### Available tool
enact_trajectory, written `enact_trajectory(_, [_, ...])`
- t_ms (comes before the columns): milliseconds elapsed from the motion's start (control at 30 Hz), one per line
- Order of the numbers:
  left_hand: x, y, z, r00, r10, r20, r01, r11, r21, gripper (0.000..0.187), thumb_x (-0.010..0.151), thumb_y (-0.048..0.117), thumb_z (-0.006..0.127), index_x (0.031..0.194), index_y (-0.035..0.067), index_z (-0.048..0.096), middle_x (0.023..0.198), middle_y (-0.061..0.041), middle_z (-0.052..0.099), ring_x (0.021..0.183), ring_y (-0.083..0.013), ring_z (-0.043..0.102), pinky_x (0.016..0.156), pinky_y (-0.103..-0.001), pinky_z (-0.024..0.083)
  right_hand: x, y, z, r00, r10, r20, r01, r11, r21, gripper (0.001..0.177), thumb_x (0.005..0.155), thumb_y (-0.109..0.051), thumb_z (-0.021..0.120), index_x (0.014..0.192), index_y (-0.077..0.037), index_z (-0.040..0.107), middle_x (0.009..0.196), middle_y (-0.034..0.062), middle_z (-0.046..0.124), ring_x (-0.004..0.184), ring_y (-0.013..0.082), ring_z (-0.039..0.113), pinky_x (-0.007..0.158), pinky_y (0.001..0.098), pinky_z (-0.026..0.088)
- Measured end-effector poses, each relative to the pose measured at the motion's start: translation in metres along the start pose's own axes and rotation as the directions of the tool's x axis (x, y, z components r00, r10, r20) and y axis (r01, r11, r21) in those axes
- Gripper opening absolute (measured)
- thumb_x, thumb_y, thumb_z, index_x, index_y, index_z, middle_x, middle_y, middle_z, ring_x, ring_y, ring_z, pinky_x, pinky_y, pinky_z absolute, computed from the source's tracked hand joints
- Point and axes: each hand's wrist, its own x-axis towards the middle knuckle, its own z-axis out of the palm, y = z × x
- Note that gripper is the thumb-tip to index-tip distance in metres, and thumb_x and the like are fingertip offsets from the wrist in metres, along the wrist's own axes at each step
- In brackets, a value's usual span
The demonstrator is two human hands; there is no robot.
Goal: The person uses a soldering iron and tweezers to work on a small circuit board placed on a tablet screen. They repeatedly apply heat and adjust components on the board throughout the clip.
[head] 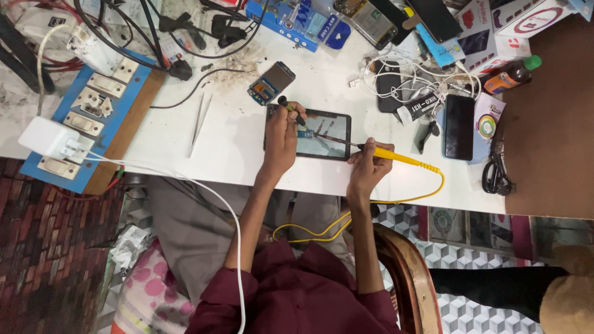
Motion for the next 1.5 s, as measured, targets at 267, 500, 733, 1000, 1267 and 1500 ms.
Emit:
enact_trajectory(267, [0.0007,-0.0061,0.001,1.0,0.022,0.006,-0.022,0.998,-0.051,0.027,0.117,0.018,0.036,0.11,0.002,0.057,0.095,-0.003,0.062,0.07,-0.0073,0.047,0.066,-0.025,0.045,-0.0024,-0.0025,0.0014,1.0,0.013,-0.013,-0.013,1.0,0.0,0.016,0.11,-0.013,0.058,0.1,-0.005,0.048,0.071,-0.0012,0.044,0.055,0.0062,0.041,0.055,0.026,0.047])
enact_trajectory(500, [0.0001,-0.0038,-0.0003,0.999,0.017,-0.031,-0.018,0.999,-0.05,0.031,0.115,0.022,0.035,0.108,0.001,0.057,0.096,-0.005,0.062,0.07,-0.0085,0.051,0.066,-0.027,0.048,-0.0015,-0.0007,0.0001,1.0,0.016,-0.021,-0.016,1.0,-0.003,0.016,0.11,-0.013,0.058,0.101,-0.004,0.048,0.07,-0.0002,0.044,0.055,0.007,0.042,0.056,0.027,0.048])
enact_trajectory(733, [0.0021,-0.0008,0.0003,1.0,0.013,-0.012,-0.014,1.0,-0.023,0.029,0.116,0.019,0.036,0.105,0.0,0.055,0.098,-0.007,0.065,0.07,-0.0102,0.05,0.067,-0.028,0.049,-0.0023,-0.001,-0.0003,1.0,0.014,-0.013,-0.014,1.0,-0.006,0.017,0.11,-0.012,0.059,0.1,-0.004,0.047,0.071,0.0005,0.045,0.056,0.0082,0.044,0.055,0.0271,0.047])
enact_trajectory(1000, [0.0012,0.0,-0.0003,1.0,0.0,-0.006,0.0,1.0,-0.021,0.028,0.116,0.016,0.036,0.104,0.001,0.056,0.094,-0.006,0.063,0.066,-0.0093,0.043,0.059,-0.027,0.042,-0.0003,-0.0039,0.0021,0.997,0.034,-0.062,-0.033,0.999,0.025,0.021,0.11,-0.017,0.059,0.096,-0.006,0.046,0.061,-0.0003,0.042,0.049,0.0082,0.042,0.053,0.028,0.049])
enact_trajectory(1267, [0.001,-0.0011,-0.0017,1.0,0.013,0.029,-0.011,0.998,-0.064,0.028,0.117,0.017,0.035,0.107,0.002,0.057,0.093,-0.004,0.062,0.064,-0.0063,0.038,0.057,-0.026,0.036,-0.0017,-0.0026,0.0019,1.0,0.007,-0.005,-0.007,1.0,0.002,0.023,0.11,-0.02,0.06,0.097,-0.006,0.047,0.061,-0.0003,0.043,0.051,0.008,0.043,0.056,0.0301,0.052])
enact_trajectory(1500, [0.003,0.0012,-0.0005,0.999,0.03,0.012,-0.03,0.999,-0.027,0.024,0.114,0.009,0.035,0.108,0.002,0.057,0.094,-0.004,0.063,0.066,-0.0052,0.041,0.059,-0.024,0.038,-0.0001,-0.0037,0.0038,1.0,0.01,-0.008,-0.01,1.0,0.008,0.023,0.11,-0.021,0.06,0.097,-0.007,0.047,0.061,0.0001,0.044,0.052,0.0083,0.045,0.056,0.0296,0.052])
